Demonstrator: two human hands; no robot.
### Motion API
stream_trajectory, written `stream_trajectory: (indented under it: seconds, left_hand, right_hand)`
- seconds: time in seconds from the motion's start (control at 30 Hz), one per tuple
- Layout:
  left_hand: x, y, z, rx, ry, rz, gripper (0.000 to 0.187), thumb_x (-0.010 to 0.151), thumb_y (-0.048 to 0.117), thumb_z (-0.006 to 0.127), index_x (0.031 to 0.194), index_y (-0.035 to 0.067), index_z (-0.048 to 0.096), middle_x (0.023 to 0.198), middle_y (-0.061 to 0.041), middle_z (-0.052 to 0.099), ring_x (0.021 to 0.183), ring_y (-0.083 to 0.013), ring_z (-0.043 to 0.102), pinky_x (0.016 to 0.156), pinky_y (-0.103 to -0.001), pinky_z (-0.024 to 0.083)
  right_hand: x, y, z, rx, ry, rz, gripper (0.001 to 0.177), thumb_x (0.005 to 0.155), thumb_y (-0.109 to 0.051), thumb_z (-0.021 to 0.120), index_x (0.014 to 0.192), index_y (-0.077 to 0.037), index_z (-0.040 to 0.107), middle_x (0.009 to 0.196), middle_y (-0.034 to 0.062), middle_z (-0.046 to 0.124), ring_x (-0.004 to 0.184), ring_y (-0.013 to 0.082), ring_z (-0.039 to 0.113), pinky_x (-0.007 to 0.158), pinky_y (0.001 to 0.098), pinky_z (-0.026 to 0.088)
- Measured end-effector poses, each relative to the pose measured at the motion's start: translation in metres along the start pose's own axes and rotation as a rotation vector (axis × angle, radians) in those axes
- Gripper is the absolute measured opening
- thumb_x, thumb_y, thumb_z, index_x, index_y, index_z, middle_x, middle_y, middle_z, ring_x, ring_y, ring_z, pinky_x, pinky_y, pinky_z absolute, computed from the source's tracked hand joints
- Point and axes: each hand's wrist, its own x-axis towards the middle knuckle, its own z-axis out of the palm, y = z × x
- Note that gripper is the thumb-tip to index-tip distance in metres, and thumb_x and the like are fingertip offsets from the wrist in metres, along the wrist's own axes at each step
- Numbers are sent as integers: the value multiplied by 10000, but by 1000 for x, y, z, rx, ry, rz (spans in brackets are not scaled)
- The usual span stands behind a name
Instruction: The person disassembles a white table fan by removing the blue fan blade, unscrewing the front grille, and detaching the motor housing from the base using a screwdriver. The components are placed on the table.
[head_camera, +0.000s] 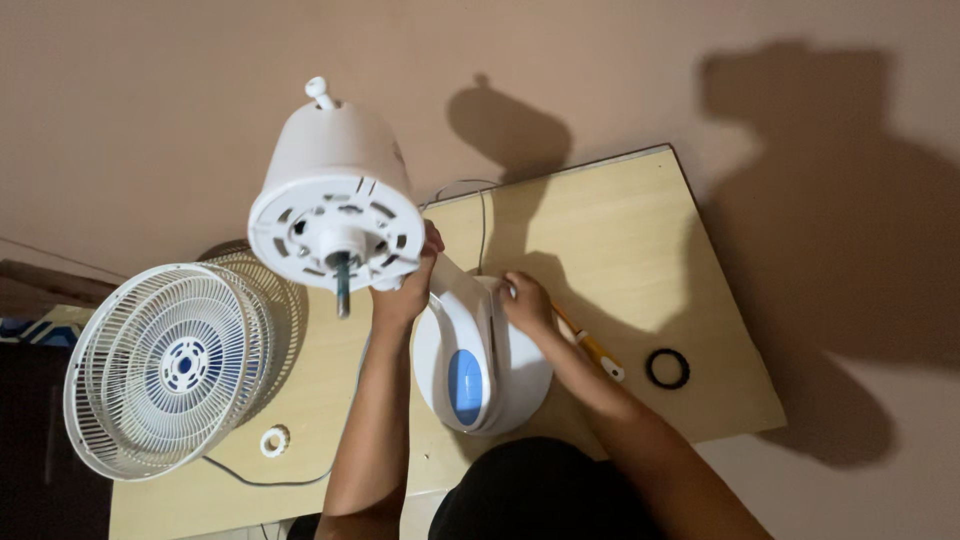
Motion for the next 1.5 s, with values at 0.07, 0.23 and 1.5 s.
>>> stream_trajectory:
  seconds: [0.07,0.23,1.5]
  left_hand:
    - [-4,7,-3,-197,-18,-24,70,943,8,624,957,45,566,959,-71,607,893,-192,592,816,-346,521]
    - [-19,26,-11,-312,-5,-73,212,935,35,607,1129,45,522,959,-78,586,927,-196,583,839,-357,517]
    - [-54,72,-29,-367,113,20,250,896,-9,587,1138,23,534,945,-111,620,895,-221,616,866,-386,554]
  right_hand:
    - [35,2,-1,146,-179,232,291,922,-200,623,1120,-32,752,1073,165,761,980,304,711,845,406,547]
    - [71,1,-1,339,-426,456,311,872,-262,748,1057,-14,778,1076,156,770,973,240,675,823,371,527]
    - [90,24,29,184,-396,614,222,848,-147,636,931,23,753,976,176,735,847,282,647,751,425,519]
